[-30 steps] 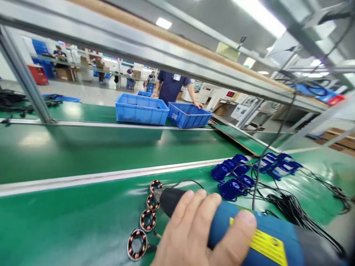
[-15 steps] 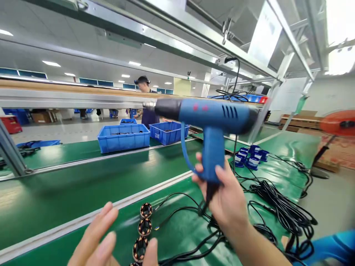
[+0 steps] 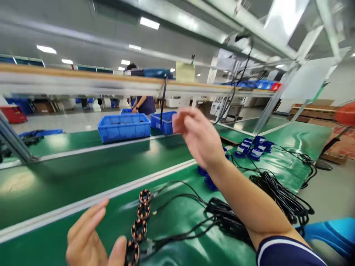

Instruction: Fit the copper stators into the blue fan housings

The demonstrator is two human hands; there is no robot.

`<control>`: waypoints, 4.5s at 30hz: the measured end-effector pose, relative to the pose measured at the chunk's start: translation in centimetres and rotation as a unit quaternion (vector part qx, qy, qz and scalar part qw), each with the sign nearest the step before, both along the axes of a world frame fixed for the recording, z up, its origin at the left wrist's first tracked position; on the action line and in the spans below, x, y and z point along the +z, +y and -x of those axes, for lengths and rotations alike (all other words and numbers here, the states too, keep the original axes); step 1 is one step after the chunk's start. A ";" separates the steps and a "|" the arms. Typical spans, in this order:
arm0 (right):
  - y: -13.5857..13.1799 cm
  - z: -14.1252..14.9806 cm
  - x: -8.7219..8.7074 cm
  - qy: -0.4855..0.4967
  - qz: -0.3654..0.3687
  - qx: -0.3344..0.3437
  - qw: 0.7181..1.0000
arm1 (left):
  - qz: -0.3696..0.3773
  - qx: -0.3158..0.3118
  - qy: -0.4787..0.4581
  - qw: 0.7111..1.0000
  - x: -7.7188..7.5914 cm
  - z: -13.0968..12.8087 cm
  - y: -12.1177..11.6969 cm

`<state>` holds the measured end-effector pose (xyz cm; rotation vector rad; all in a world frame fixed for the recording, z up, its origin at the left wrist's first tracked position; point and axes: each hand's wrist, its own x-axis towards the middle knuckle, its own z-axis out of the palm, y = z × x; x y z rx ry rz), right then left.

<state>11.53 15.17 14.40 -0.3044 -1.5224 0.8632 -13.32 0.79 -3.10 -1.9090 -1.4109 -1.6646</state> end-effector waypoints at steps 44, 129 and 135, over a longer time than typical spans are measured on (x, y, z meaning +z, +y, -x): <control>-8.6 1.3 -22.8 -0.298 0.267 0.146 0.905 | 0.421 -0.106 0.100 0.895 -7.4 3.4 -3.4; -3.9 2.6 -25.7 -0.220 0.504 0.260 0.794 | 0.338 -0.236 0.349 0.841 -4.8 -0.2 5.4; -3.8 0.8 -24.2 -0.269 0.452 0.254 0.812 | 0.349 -0.226 0.345 0.842 -4.0 0.6 4.7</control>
